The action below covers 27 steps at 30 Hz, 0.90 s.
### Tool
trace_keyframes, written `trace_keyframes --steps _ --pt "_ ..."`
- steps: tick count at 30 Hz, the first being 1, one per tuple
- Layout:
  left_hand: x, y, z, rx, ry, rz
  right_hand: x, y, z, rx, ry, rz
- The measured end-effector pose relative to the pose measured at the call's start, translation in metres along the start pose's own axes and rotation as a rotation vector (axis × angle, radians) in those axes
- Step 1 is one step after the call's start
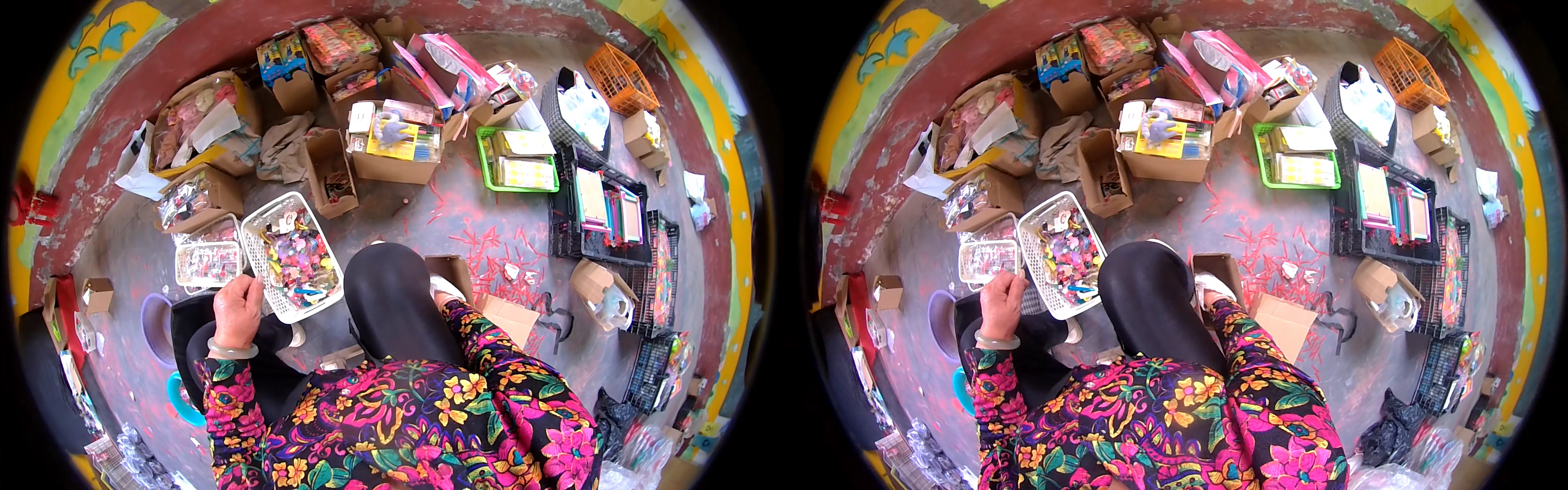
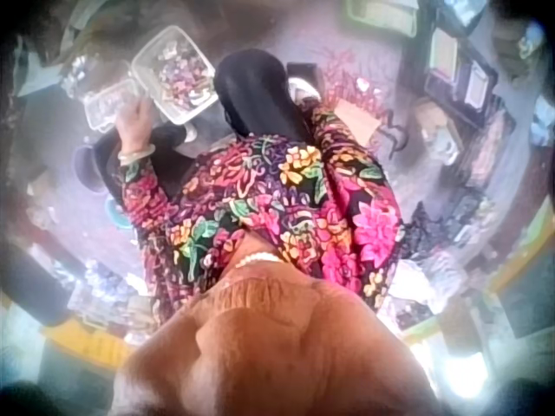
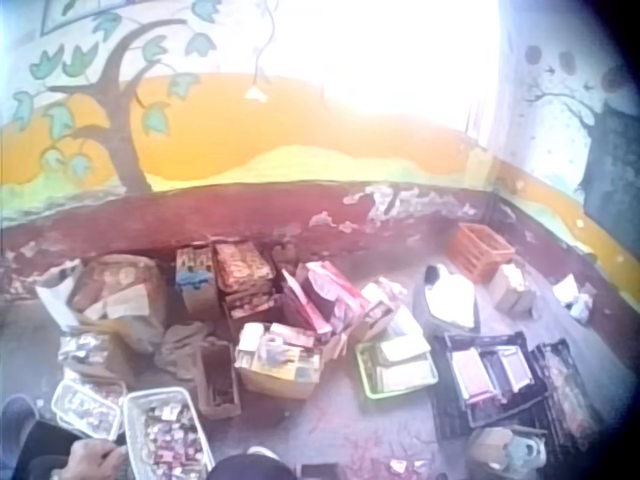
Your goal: The person sits on the floor and sorts small colorful craft items from a white basket into small clear plastic bags. They pick up items, place them into bags, and seal the bags one by one.
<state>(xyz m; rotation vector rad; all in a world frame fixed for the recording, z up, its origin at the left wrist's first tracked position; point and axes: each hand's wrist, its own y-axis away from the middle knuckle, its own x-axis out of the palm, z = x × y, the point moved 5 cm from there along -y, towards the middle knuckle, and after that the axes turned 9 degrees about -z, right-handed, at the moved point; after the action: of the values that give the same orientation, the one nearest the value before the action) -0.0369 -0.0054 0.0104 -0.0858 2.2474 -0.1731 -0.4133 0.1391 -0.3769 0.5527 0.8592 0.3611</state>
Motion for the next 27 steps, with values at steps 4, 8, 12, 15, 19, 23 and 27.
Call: trace_keyframes --steps 4,8,12,15,19,23,27 --pt "0.003 -0.001 -0.001 0.01 0.036 -0.004 0.034 -0.018 -0.054 0.104 -0.044 0.03" --pt "0.001 -0.001 -0.005 0.03 0.003 0.014 0.038 -0.012 -0.05 0.262 -0.108 0.165" --pt "-0.001 0.001 -0.004 0.016 -0.01 0.018 0.006 0.013 -0.023 0.49 -0.123 0.227" --pt "0.001 0.0 -0.006 0.028 -0.005 0.021 0.001 0.024 -0.021 0.645 -0.112 0.254" --pt "0.004 -0.001 -0.009 0.012 0.001 0.048 0.008 0.023 -0.033 0.626 -0.153 0.218" --pt "0.005 -0.001 -0.009 0.024 0.008 0.05 -0.006 0.017 -0.028 0.472 -0.223 0.196" --pt "0.004 0.0 -0.011 0.01 -0.001 0.061 -0.024 0.011 -0.011 0.394 -0.207 0.23"
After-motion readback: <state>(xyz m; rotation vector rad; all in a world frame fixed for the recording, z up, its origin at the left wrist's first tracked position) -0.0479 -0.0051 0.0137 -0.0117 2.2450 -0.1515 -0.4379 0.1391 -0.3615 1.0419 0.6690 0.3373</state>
